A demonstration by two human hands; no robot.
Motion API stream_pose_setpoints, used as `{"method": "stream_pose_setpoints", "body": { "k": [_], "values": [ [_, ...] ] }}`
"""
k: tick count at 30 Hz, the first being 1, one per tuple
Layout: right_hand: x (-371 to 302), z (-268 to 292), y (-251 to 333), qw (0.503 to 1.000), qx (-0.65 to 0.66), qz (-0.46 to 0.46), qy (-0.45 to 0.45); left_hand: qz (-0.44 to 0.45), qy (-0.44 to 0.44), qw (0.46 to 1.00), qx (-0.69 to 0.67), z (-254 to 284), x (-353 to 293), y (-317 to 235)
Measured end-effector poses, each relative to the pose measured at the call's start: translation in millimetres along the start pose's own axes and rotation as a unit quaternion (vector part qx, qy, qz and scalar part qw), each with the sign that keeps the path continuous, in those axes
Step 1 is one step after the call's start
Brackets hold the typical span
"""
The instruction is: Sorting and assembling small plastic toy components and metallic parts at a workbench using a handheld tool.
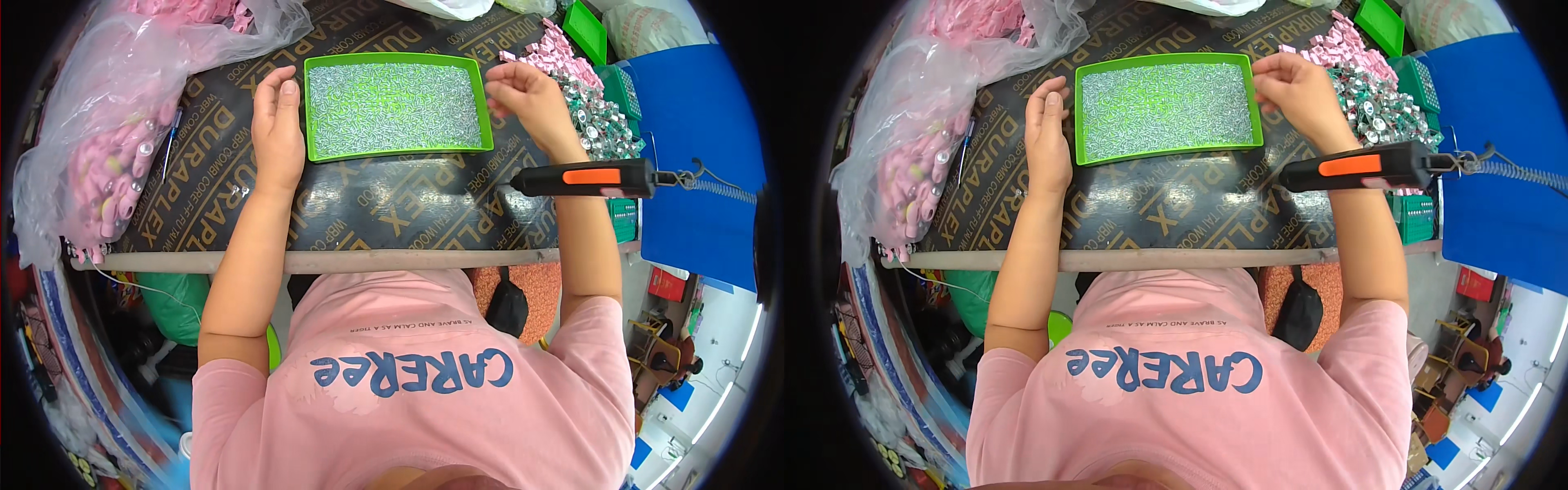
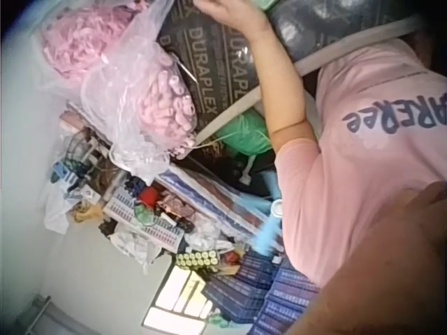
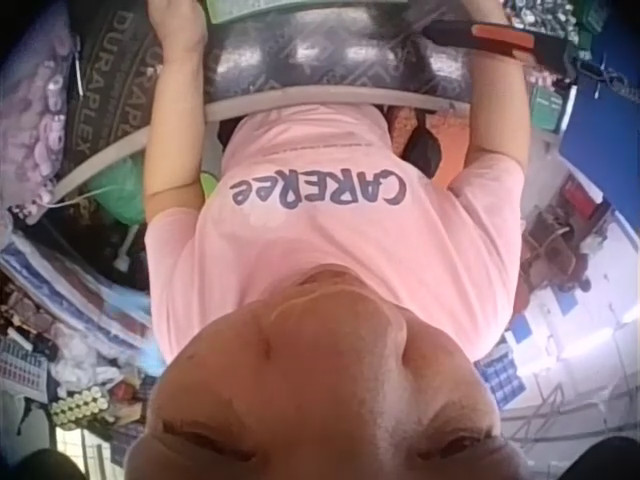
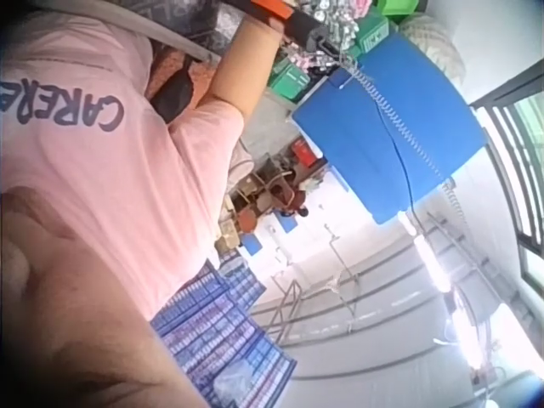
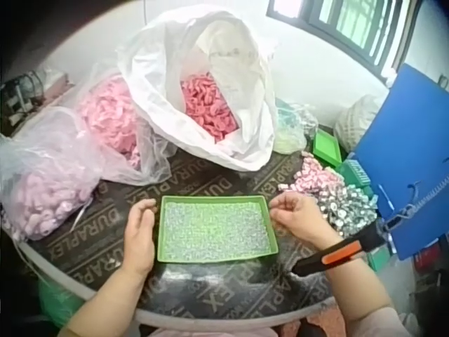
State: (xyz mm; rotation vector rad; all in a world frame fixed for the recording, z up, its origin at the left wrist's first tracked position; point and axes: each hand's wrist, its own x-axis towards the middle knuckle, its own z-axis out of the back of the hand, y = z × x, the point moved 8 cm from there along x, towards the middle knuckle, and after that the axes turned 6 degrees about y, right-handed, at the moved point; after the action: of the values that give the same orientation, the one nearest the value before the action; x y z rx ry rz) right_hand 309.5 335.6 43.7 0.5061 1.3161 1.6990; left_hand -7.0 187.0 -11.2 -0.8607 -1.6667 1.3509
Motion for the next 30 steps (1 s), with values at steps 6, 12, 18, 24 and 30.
{"method": "stream_pose_setpoints", "body": {
  "k": [6,12,18,24,30],
  "values": [
    [15.0,-10.0,-19.0,0.925,-0.372,-0.001,-0.078,0.022,-0.021,0.999,0.043,7.3,2.0,2.0],
    [17.4,10.7,-22.7,0.876,-0.454,0.028,-0.162,0.018,-0.033,0.999,0.029,14.3,5.5,2.3],
    [18.5,12.0,-22.2,0.873,-0.458,-0.013,-0.168,0.026,-0.029,0.999,0.01,12.8,5.4,4.3],
    [15.6,11.4,-16.6,0.864,-0.466,-0.004,-0.19,0.02,-0.025,0.999,0.02,15.7,7.4,9.8],
    [15.5,17.2,-18.8,0.879,-0.434,0.004,-0.199,0.023,-0.028,0.999,0.032,17.2,7.7,10.1]
  ]
}}
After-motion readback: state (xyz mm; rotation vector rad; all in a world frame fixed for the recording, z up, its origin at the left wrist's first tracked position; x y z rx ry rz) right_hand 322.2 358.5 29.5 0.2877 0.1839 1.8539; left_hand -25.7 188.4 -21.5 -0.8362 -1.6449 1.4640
